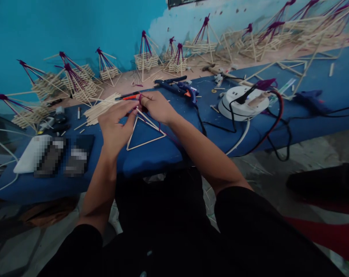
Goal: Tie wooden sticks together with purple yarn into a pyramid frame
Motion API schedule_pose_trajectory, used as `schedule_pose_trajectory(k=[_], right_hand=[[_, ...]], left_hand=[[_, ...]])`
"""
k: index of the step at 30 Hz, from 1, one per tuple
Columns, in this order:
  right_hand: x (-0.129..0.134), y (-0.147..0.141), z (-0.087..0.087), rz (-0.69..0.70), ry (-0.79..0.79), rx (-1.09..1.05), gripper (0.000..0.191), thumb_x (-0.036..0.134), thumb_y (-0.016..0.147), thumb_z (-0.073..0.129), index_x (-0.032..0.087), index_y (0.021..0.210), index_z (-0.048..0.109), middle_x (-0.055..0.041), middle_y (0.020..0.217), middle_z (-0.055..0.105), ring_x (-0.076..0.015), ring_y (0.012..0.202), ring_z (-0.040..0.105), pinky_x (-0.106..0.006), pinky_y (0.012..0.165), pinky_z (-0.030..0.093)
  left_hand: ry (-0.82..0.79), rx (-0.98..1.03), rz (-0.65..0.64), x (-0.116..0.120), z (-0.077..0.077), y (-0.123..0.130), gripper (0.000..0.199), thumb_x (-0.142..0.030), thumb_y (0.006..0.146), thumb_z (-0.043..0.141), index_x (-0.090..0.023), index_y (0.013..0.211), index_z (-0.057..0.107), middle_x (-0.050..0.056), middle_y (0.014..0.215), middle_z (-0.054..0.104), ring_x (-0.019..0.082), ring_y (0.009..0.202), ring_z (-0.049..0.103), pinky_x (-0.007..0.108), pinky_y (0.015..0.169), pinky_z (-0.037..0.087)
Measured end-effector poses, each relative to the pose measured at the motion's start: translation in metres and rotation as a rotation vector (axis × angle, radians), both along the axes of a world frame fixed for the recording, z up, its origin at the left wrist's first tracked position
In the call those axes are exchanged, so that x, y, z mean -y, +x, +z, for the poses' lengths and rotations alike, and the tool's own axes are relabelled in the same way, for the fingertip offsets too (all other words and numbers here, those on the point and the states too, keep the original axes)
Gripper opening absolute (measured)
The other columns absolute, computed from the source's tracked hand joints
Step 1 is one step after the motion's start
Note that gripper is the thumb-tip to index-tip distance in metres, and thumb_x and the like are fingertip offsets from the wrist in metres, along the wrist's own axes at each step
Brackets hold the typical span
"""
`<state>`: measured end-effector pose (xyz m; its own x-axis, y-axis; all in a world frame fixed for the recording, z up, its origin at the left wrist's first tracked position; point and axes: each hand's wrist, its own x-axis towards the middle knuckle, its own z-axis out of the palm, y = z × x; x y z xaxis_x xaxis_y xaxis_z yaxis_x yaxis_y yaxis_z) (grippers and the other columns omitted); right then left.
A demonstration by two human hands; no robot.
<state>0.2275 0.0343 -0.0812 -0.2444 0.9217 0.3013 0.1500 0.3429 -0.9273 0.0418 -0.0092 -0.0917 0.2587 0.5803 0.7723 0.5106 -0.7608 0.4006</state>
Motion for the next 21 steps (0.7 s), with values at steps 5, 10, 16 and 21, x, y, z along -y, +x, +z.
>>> schedule_pose_trajectory(k=[5, 10, 16, 21], right_hand=[[0.002, 0.006, -0.005, 0.047, -0.147, -0.035, 0.032, 0.029, 0.095, 0.065, 0.023, 0.066, 0.056, 0.0013, 0.067, 0.053, -0.0149, 0.066, 0.045, -0.030, 0.069, 0.043], [0.004, 0.032, -0.011, -0.057, -0.330, 0.178, 0.032, 0.016, 0.090, 0.056, 0.023, 0.058, 0.053, -0.0005, 0.060, 0.053, -0.0162, 0.061, 0.050, -0.031, 0.064, 0.044], [0.011, 0.077, -0.005, -0.186, -0.038, 0.961, 0.020, 0.018, 0.078, 0.080, 0.020, 0.098, 0.083, -0.0044, 0.088, 0.079, -0.0232, 0.082, 0.069, -0.036, 0.081, 0.050], [0.014, 0.100, 0.013, -0.104, -0.103, 0.904, 0.050, 0.027, 0.068, 0.095, 0.025, 0.116, 0.082, -0.0007, 0.092, 0.082, -0.0234, 0.080, 0.074, -0.036, 0.073, 0.053]], left_hand=[[-0.016, -0.012, 0.009, 0.002, 0.003, 0.000, 0.029, -0.039, 0.114, 0.060, -0.032, 0.122, 0.087, 0.003, 0.132, 0.088, 0.025, 0.127, 0.082, 0.048, 0.121, 0.063], [0.045, -0.034, 0.057, 0.005, 0.005, 0.000, 0.028, -0.036, 0.114, 0.059, -0.029, 0.119, 0.086, 0.004, 0.127, 0.089, 0.023, 0.121, 0.084, 0.044, 0.117, 0.065], [0.089, -0.036, 0.044, 0.004, 0.004, 0.000, 0.028, -0.032, 0.115, 0.058, -0.028, 0.119, 0.086, 0.004, 0.127, 0.089, 0.022, 0.122, 0.084, 0.043, 0.115, 0.067], [0.022, -0.032, 0.025, 0.005, 0.006, -0.001, 0.027, -0.038, 0.115, 0.060, -0.031, 0.120, 0.085, 0.004, 0.130, 0.088, 0.024, 0.125, 0.083, 0.046, 0.118, 0.066]])
